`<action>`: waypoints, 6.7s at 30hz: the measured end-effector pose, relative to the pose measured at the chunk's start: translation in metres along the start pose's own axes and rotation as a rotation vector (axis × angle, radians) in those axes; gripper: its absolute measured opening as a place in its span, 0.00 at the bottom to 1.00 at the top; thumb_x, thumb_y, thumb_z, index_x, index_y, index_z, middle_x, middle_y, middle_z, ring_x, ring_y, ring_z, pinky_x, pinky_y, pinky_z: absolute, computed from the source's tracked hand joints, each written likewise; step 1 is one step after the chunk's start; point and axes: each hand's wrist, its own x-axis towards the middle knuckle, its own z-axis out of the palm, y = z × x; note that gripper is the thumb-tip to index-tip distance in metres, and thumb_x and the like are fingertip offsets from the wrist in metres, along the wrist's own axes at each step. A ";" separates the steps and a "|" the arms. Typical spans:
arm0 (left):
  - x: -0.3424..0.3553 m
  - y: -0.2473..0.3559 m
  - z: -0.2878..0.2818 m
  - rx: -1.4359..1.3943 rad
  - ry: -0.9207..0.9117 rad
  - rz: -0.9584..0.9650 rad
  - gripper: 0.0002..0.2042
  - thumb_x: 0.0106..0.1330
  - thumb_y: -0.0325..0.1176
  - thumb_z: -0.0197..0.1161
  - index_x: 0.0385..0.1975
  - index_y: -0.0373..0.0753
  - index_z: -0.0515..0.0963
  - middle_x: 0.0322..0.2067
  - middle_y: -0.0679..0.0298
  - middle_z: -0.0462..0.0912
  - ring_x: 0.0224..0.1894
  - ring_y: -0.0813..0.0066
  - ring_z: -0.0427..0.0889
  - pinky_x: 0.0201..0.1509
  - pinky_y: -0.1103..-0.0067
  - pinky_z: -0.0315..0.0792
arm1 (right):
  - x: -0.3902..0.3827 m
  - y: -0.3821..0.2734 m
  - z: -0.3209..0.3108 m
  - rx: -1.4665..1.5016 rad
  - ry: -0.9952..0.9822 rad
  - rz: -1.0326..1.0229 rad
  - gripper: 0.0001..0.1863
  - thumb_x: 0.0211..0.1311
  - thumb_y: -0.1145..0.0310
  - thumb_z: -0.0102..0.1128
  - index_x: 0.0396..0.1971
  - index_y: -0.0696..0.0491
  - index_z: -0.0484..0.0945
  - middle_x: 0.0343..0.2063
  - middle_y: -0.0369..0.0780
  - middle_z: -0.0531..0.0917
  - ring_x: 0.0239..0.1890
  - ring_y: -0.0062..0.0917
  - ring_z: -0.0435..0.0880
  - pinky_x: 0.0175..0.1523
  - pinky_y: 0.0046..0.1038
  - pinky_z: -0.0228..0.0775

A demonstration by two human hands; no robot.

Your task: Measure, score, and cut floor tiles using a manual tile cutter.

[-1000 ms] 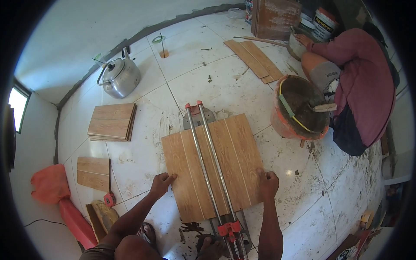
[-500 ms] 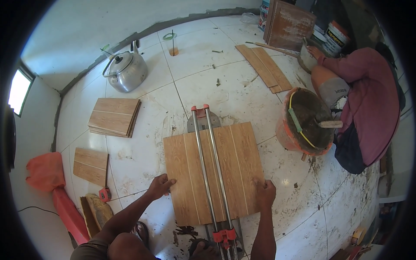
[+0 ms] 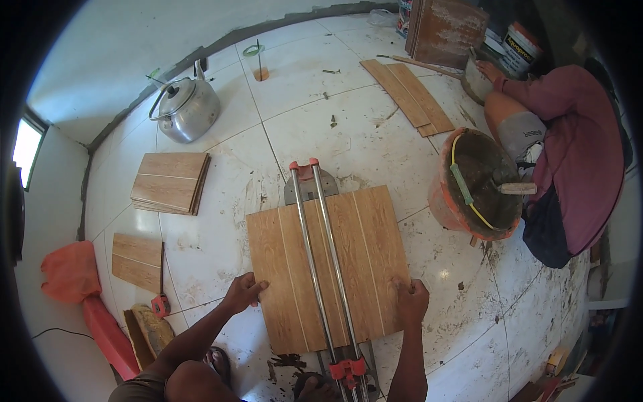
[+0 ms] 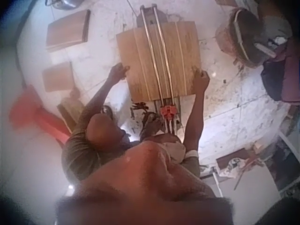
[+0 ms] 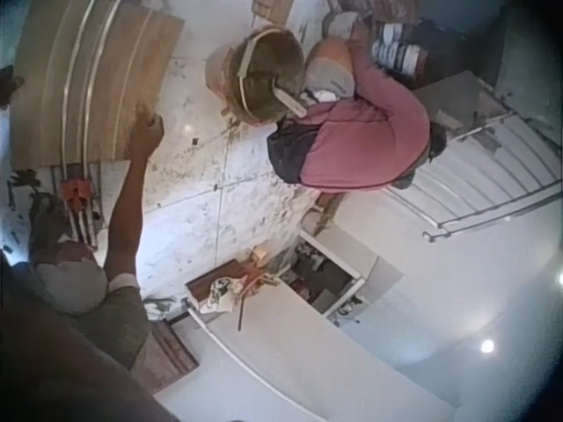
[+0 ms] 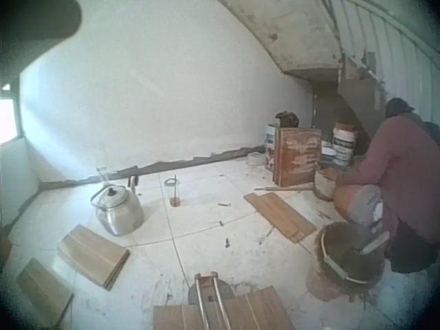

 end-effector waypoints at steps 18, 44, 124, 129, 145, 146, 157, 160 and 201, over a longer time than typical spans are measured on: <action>0.003 -0.003 0.003 -0.084 0.044 -0.019 0.21 0.67 0.49 0.65 0.31 0.33 0.75 0.19 0.67 0.74 0.16 0.82 0.73 0.19 0.82 0.70 | 0.000 -0.013 0.000 0.007 0.006 0.012 0.21 0.55 0.58 0.74 0.20 0.59 0.75 0.17 0.33 0.73 0.22 0.18 0.66 0.29 0.27 0.64; 0.009 -0.007 0.000 -0.040 0.019 0.014 0.22 0.69 0.50 0.63 0.30 0.32 0.76 0.18 0.67 0.74 0.13 0.82 0.72 0.15 0.83 0.67 | 0.006 -0.005 -0.002 0.027 -0.029 0.021 0.23 0.56 0.52 0.73 0.28 0.60 0.80 0.21 0.38 0.81 0.23 0.19 0.75 0.31 0.27 0.70; 0.018 -0.014 -0.002 -0.098 0.003 0.081 0.18 0.67 0.48 0.66 0.27 0.38 0.76 0.15 0.67 0.75 0.11 0.83 0.70 0.15 0.84 0.66 | -0.071 0.044 -0.058 -0.121 0.335 -0.269 0.27 0.55 0.48 0.71 0.43 0.56 0.80 0.38 0.43 0.82 0.39 0.32 0.83 0.45 0.32 0.74; 0.001 0.001 0.004 -0.002 -0.022 0.137 0.17 0.61 0.43 0.73 0.33 0.34 0.76 0.17 0.68 0.75 0.11 0.85 0.67 0.14 0.85 0.64 | -0.298 0.138 -0.139 -0.313 0.137 0.074 0.18 0.63 0.55 0.68 0.34 0.56 0.78 0.27 0.45 0.81 0.33 0.37 0.82 0.39 0.34 0.74; 0.003 0.000 -0.003 -0.097 -0.056 0.123 0.19 0.58 0.39 0.76 0.36 0.34 0.74 0.20 0.66 0.76 0.13 0.82 0.70 0.14 0.83 0.66 | -0.391 0.112 -0.124 -0.241 -0.277 0.369 0.23 0.71 0.46 0.54 0.36 0.55 0.75 0.25 0.48 0.81 0.25 0.40 0.80 0.33 0.41 0.70; 0.002 0.000 -0.006 -0.079 -0.056 0.125 0.19 0.58 0.39 0.75 0.36 0.33 0.74 0.20 0.65 0.77 0.14 0.82 0.70 0.15 0.84 0.66 | -0.395 0.103 -0.123 -0.261 -0.205 0.300 0.22 0.71 0.47 0.53 0.37 0.55 0.76 0.26 0.48 0.82 0.27 0.42 0.82 0.34 0.41 0.72; 0.001 0.003 -0.002 -0.055 -0.069 0.092 0.19 0.59 0.39 0.75 0.39 0.33 0.74 0.20 0.64 0.78 0.13 0.82 0.70 0.15 0.84 0.66 | -0.364 0.078 -0.088 -0.413 -0.079 -0.073 0.11 0.71 0.60 0.52 0.37 0.52 0.76 0.32 0.47 0.84 0.29 0.48 0.84 0.33 0.46 0.76; 0.004 0.004 0.000 -0.078 -0.089 0.104 0.19 0.58 0.38 0.75 0.38 0.32 0.75 0.20 0.64 0.78 0.13 0.82 0.70 0.15 0.84 0.66 | -0.358 0.069 -0.086 -0.437 -0.093 -0.063 0.11 0.70 0.60 0.53 0.38 0.52 0.76 0.32 0.46 0.84 0.29 0.47 0.84 0.32 0.46 0.76; 0.016 0.008 -0.011 -0.076 -0.205 0.037 0.25 0.63 0.39 0.70 0.50 0.28 0.70 0.33 0.56 0.83 0.22 0.78 0.80 0.20 0.84 0.74 | -0.195 -0.111 0.007 -0.791 -0.430 0.064 0.23 0.76 0.51 0.39 0.39 0.58 0.71 0.27 0.57 0.83 0.33 0.55 0.84 0.40 0.53 0.75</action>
